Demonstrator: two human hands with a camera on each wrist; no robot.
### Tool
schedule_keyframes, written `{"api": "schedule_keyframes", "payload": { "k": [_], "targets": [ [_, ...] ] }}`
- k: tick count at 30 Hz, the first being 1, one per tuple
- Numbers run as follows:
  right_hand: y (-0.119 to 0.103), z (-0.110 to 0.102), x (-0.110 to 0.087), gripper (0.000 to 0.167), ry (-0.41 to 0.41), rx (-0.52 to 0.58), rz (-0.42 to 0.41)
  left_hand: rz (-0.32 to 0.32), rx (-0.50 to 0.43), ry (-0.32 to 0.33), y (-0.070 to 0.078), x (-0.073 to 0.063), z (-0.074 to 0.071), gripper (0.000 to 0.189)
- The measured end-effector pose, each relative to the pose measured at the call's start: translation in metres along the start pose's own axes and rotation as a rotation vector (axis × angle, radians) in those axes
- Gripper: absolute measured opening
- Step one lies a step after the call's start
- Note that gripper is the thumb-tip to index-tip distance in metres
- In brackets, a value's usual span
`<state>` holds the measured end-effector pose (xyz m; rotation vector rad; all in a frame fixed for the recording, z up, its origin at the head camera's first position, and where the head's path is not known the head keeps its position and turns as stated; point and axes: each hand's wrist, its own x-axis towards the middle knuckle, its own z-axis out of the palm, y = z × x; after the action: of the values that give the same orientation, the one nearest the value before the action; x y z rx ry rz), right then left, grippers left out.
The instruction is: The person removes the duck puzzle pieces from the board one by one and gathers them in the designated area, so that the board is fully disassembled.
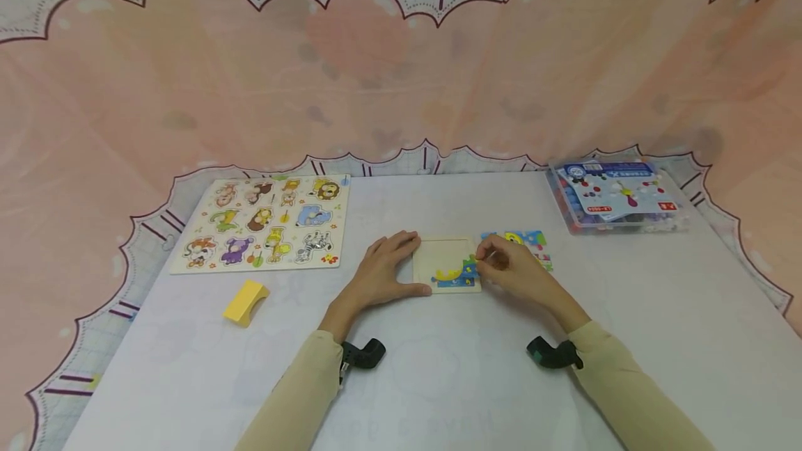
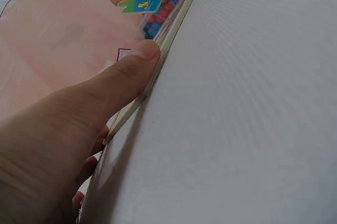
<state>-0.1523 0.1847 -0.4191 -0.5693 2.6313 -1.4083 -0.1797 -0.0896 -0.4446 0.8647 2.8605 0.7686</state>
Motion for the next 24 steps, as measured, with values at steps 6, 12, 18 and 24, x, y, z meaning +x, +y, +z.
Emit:
{"api": "schedule_keyframes", "payload": {
  "k": [6,12,18,24],
  "targets": [
    [0.006,-0.005,-0.005,0.01,0.006,-0.014,0.006,0.004,-0.002,0.009,0.0,0.001,0.001,0.094],
    [0.01,-0.01,-0.013,0.01,0.006,-0.005,0.042,0.0,-0.004,0.002,0.002,0.0,0.0,0.094],
    [0.013,-0.014,-0.018,0.013,0.004,-0.025,0.059,-0.007,-0.002,-0.004,0.002,0.0,-0.001,0.094],
    [0.016,-0.018,-0.023,0.015,0.002,-0.026,0.06,-0.008,0.004,-0.008,0.002,0.0,-0.002,0.094]
  ]
}}
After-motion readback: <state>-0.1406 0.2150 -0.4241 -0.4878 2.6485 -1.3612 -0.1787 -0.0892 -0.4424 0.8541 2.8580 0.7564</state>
